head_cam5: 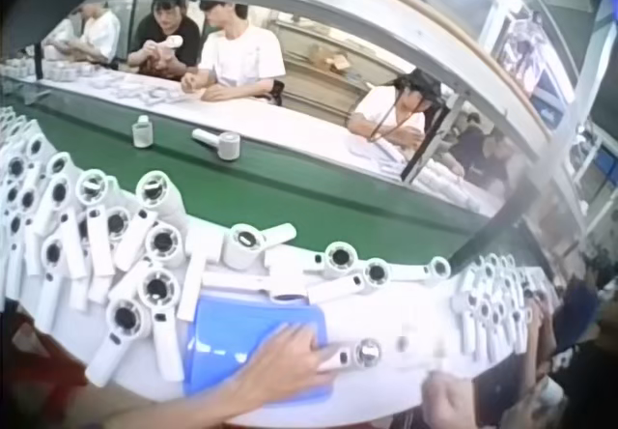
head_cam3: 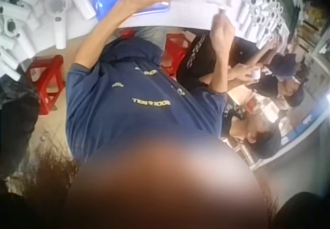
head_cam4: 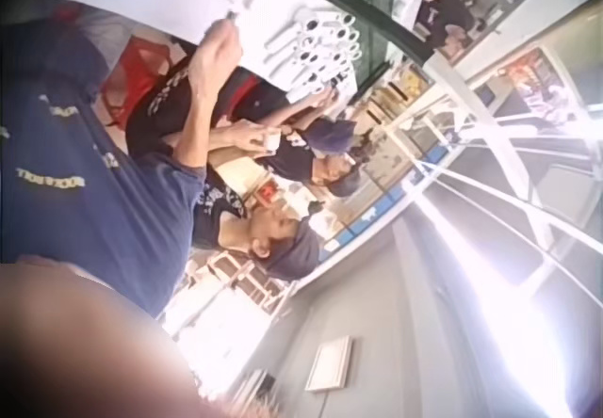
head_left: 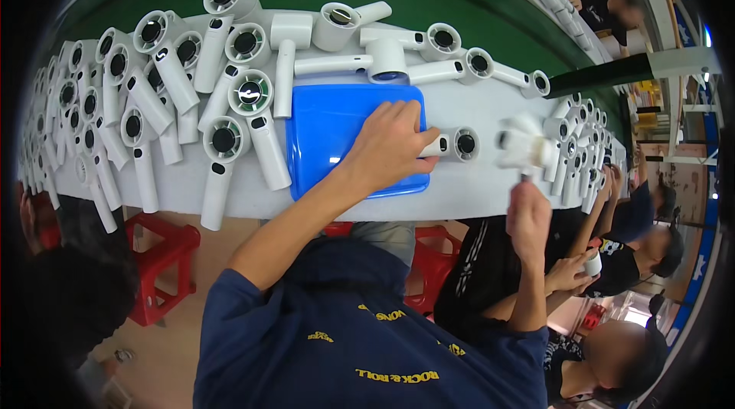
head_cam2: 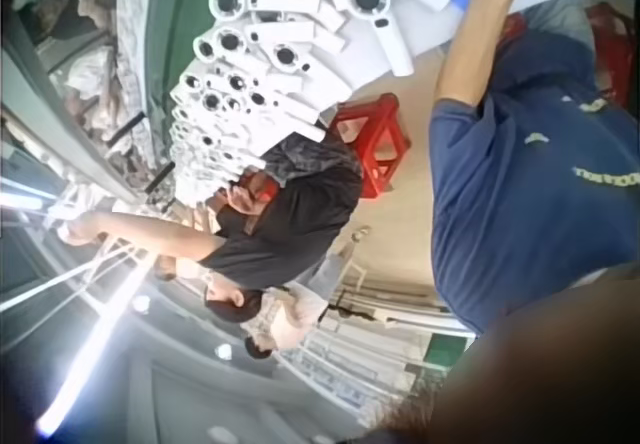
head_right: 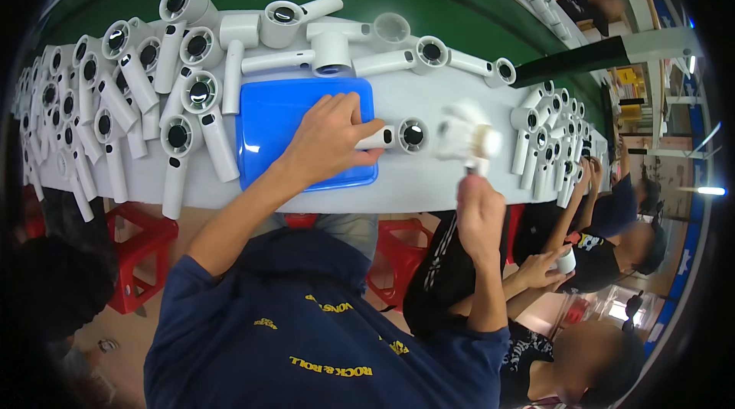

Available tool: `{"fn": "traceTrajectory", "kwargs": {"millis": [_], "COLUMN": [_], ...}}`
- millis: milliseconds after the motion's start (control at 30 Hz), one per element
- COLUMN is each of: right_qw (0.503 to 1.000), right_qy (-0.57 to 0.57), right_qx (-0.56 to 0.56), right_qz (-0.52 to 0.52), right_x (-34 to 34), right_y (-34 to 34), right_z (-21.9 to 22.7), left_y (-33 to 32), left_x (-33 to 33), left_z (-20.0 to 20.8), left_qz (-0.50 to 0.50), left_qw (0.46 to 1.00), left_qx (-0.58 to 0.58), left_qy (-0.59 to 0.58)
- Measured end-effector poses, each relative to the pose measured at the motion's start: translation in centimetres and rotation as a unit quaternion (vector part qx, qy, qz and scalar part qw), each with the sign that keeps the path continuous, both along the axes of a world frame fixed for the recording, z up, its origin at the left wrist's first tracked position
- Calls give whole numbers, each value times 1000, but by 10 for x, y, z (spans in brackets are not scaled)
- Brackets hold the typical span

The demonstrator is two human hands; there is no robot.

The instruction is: Cleaning and organizing white plastic electronic component housings on an assembly line.

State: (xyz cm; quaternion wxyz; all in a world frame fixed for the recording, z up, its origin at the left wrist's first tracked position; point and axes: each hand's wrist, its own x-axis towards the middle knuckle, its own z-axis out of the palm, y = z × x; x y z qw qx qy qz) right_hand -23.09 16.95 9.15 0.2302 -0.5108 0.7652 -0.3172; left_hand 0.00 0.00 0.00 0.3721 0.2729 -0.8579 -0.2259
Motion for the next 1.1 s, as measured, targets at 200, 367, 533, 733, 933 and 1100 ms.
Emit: {"fn": "traceTrajectory", "kwargs": {"millis": [200,367,533,733,933,1100], "right_qw": [969,999,980,997,982,996], "right_qy": [231,-29,186,-41,17,75], "right_qx": [-2,9,23,33,188,-2], "right_qz": [86,-10,66,-56,4,-43], "right_x": [10,18,26,10,6,-8], "right_y": [2,-14,-32,-38,-44,-31], "right_z": [-37,12,-26,29,10,1], "left_y": [12,3,3,2,3,4], "left_x": [-4,-2,-2,-1,-1,-2], "left_z": [4,-2,0,-2,-1,1], "left_qz": [-11,-6,-2,3,8,-5], "left_qw": [1000,999,1000,1000,1000,1000], "left_qx": [17,12,-2,-7,1,6], "left_qy": [17,31,24,30,26,24]}}
